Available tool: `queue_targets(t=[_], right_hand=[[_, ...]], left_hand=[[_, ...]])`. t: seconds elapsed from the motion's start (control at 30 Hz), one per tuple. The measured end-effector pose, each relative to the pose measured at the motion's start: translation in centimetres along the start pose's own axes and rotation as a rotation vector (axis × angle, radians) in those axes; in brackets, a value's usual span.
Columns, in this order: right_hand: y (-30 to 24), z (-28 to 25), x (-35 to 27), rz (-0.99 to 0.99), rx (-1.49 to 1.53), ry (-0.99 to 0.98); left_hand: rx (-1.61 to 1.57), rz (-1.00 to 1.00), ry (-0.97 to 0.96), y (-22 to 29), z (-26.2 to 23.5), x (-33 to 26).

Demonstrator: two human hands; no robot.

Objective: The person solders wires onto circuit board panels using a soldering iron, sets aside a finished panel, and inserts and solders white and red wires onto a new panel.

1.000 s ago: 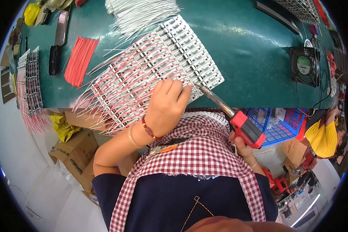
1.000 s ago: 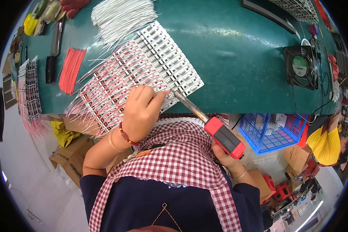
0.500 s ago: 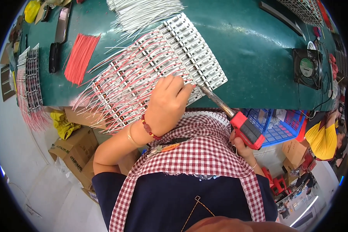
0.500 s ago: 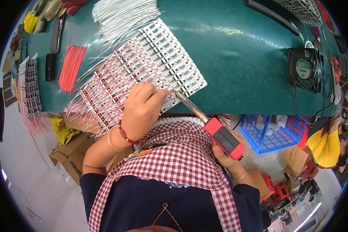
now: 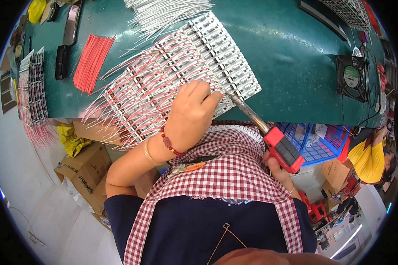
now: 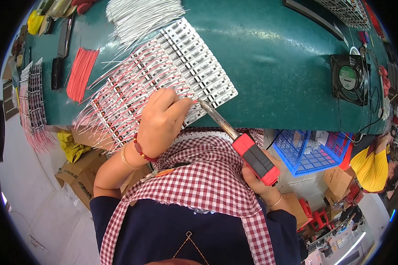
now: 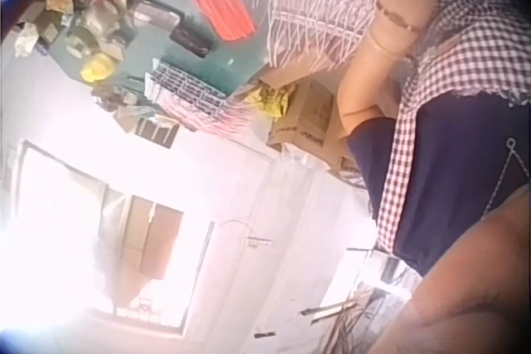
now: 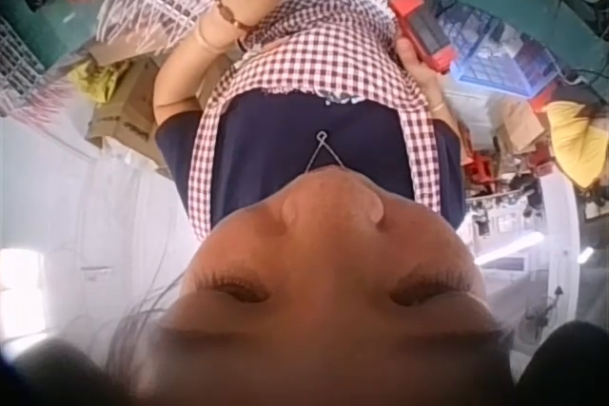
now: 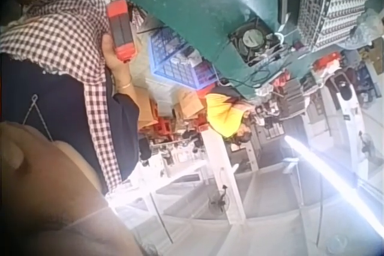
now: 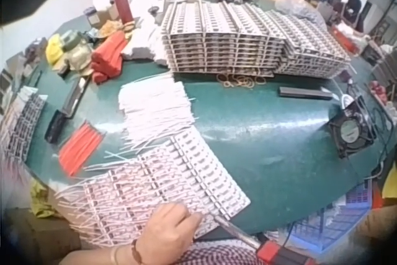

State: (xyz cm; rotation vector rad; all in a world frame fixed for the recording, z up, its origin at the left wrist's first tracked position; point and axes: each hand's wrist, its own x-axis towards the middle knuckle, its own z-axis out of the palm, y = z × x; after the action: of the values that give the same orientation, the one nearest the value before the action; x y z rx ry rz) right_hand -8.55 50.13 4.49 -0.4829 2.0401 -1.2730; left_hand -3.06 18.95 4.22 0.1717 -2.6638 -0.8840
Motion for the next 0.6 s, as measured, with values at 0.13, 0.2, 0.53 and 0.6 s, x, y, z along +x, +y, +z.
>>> queue_targets(t=[0.13, 0.2, 0.53, 0.6], right_hand=[[0.35, -0.11, -0.16, 0.000, -0.040, -0.021], [0.28, 0.01, -0.09, 0.014, -0.069, -0.003], [0.61, -0.69, -0.87, -0.028, -0.146, 0.013], [0.45, -0.50, -0.93, 0.025, -0.031, 0.007]], left_hand=[[0.006, -0.008, -0.009, -0.09, -0.07, -0.06], [0.002, -0.010, -0.003, -0.02, -0.11, 0.05], [0.006, -0.005, 0.001, -0.17, 0.00, -0.01], [0.009, -0.005, 0.006, -0.18, 0.07, -0.10]])
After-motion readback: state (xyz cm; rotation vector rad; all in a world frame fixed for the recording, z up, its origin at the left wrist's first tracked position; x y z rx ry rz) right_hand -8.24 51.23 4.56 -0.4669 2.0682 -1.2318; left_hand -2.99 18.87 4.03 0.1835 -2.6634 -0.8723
